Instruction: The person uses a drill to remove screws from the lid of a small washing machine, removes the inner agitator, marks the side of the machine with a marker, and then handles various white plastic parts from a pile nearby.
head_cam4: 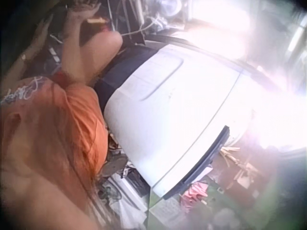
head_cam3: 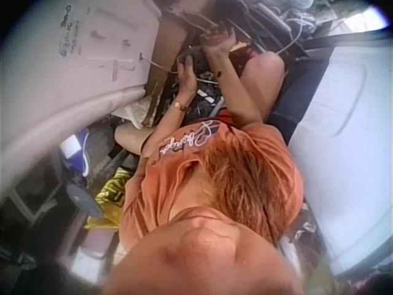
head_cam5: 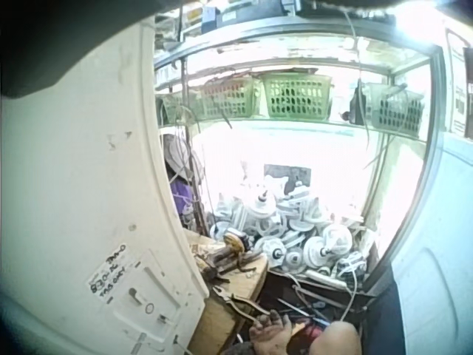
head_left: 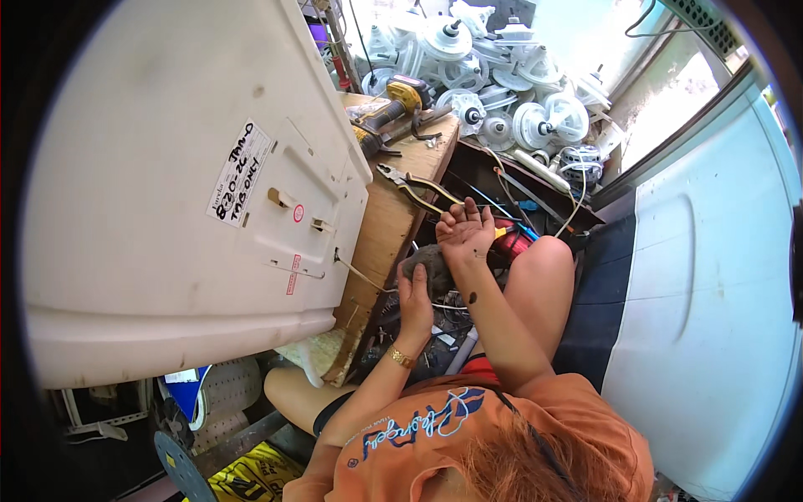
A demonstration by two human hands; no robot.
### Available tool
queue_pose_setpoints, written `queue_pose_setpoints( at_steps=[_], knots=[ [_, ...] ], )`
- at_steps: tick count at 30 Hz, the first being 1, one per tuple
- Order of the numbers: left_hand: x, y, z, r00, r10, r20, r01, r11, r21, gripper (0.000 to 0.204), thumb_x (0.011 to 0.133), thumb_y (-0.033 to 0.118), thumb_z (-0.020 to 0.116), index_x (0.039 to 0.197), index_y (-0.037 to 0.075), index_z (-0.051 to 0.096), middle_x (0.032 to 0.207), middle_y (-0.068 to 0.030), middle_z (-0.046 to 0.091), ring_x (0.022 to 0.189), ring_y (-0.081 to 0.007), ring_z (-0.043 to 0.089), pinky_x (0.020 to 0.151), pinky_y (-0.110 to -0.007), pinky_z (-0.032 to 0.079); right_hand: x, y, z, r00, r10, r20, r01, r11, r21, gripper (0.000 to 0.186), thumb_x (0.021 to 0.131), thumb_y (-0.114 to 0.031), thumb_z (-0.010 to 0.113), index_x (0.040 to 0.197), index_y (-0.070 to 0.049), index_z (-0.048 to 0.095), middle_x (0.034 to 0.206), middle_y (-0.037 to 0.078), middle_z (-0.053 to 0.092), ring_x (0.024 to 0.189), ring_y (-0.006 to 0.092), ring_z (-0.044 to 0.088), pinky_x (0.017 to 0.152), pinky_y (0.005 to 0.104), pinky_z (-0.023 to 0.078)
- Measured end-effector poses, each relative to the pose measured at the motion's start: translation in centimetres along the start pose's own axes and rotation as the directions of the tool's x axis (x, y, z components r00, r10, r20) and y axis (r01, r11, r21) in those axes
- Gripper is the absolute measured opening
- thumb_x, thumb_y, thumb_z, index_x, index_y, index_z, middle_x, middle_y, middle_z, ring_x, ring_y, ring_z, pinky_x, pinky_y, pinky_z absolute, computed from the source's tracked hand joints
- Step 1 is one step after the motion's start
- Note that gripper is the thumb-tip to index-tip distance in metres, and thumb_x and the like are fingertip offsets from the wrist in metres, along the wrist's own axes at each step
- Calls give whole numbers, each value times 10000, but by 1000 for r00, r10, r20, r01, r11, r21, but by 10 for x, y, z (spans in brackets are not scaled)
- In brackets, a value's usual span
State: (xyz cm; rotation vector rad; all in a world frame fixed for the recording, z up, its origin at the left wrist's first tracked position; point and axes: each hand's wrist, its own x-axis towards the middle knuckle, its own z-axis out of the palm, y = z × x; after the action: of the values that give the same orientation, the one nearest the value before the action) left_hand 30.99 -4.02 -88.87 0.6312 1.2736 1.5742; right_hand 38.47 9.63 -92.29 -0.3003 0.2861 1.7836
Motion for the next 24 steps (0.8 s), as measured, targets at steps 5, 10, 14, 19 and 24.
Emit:
queue_pose_setpoints(
  at_steps=[5,10,14,19,24],
  knots=[
    [-9,16,12,973,113,204,-169,943,286,321,1088,269,453,1296,27,486,1175,-73,576,1105,-151,528,1002,-307,404,1,3,18,947,-304,108,319,930,-184,386,1016,-467,418,1060,-136,614,753,86,604,580,233,536,482,336,404],
    [-3,33,22,832,322,451,-532,691,490,182,988,114,506,1113,-14,475,1032,-220,514,976,-396,519,899,-445,417,9,11,62,779,-612,135,624,736,-264,318,1004,-410,485,970,-103,559,696,45,538,519,149,503,426,274,354],
    [0,42,20,812,358,461,-561,698,446,174,942,88,528,1063,-29,479,1017,-237,510,954,-435,503,862,-470,411,8,24,83,649,-688,325,760,568,-316,278,993,-394,542,939,-122,554,712,29,545,518,129,489,425,256,363],
    [6,37,6,697,242,675,-622,674,400,161,923,104,563,1027,-16,539,946,-226,557,945,-419,540,838,-472,429,-5,10,120,580,-570,582,814,371,-447,111,959,-178,522,970,-71,549,707,25,553,512,71,430,469,208,340],
    [10,5,-27,783,56,619,-494,662,564,178,913,133,592,1022,-8,585,980,-229,620,969,-420,578,840,-481,451,-49,-116,308,-256,-266,929,951,-242,193,276,1069,-215,495,911,-35,634,788,21,622,675,93,532,588,285,430]
  ],
)
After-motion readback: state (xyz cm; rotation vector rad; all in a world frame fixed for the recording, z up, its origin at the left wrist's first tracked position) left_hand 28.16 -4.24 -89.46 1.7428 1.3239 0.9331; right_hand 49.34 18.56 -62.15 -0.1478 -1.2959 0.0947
